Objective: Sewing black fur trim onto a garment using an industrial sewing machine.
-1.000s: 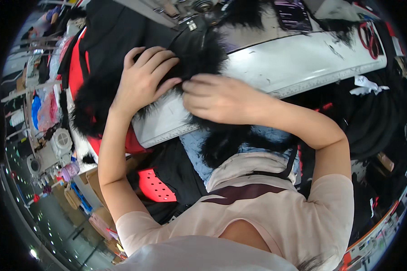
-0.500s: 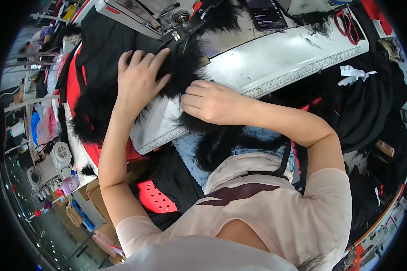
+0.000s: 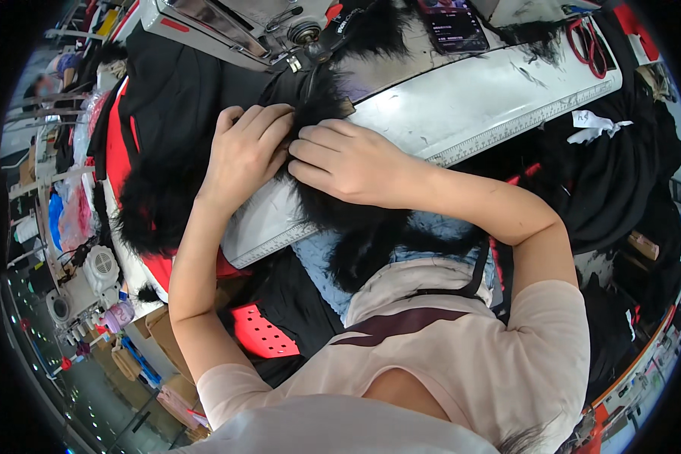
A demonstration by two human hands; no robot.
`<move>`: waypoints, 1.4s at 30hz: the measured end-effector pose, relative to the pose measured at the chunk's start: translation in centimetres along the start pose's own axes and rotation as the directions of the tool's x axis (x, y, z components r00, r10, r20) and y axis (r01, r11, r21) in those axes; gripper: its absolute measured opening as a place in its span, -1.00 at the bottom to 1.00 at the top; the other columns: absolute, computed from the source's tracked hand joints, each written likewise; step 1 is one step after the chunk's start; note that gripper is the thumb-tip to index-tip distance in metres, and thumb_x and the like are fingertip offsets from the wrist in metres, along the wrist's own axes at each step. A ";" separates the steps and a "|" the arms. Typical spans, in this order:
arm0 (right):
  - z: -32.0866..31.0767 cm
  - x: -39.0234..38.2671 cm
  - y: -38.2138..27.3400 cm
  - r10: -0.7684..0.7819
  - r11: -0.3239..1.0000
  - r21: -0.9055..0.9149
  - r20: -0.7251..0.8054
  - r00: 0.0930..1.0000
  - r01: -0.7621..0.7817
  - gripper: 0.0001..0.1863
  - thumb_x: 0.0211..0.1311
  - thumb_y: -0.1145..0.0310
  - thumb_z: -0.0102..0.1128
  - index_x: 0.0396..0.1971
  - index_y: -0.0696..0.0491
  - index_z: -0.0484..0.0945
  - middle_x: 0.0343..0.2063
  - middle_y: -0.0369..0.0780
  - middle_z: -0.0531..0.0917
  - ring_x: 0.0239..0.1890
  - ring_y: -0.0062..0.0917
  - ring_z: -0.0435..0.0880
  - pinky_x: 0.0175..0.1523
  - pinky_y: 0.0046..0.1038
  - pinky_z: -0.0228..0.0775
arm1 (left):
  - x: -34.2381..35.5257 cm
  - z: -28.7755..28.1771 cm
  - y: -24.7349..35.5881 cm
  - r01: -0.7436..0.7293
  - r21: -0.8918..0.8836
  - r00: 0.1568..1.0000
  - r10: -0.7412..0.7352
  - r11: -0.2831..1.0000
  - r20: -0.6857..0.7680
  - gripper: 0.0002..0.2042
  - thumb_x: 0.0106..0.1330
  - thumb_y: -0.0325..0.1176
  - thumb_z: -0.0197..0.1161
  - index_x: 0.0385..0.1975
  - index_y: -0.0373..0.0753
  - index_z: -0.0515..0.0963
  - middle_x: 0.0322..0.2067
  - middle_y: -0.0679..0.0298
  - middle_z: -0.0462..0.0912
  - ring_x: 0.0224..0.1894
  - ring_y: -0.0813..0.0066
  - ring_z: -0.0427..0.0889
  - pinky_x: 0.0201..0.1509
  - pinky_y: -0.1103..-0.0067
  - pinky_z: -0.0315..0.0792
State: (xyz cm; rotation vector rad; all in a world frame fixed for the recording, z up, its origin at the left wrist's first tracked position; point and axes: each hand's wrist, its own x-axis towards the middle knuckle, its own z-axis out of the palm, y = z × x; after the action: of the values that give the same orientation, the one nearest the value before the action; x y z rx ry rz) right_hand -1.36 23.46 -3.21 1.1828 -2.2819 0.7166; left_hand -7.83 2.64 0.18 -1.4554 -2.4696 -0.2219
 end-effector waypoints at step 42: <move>-2.8 1.3 11.0 0.032 0.984 -0.177 0.158 0.987 -0.003 -0.30 0.07 0.50 0.31 0.29 -0.16 0.42 -0.06 -0.20 0.62 -0.02 -0.20 0.62 0.03 -0.27 0.48 | 1.0 2.4 0.2 0.305 -0.032 0.939 -0.306 0.952 -0.160 -0.80 0.19 -0.32 0.35 -0.21 -0.20 0.62 -0.08 0.33 0.66 -0.02 0.43 0.60 0.11 0.40 0.34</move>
State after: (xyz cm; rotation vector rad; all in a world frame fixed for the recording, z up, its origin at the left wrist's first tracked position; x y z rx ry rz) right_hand -10.80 29.89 -2.87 1.1750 -2.4323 0.4284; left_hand -8.50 4.20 -1.84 -1.0028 -2.5475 -0.3942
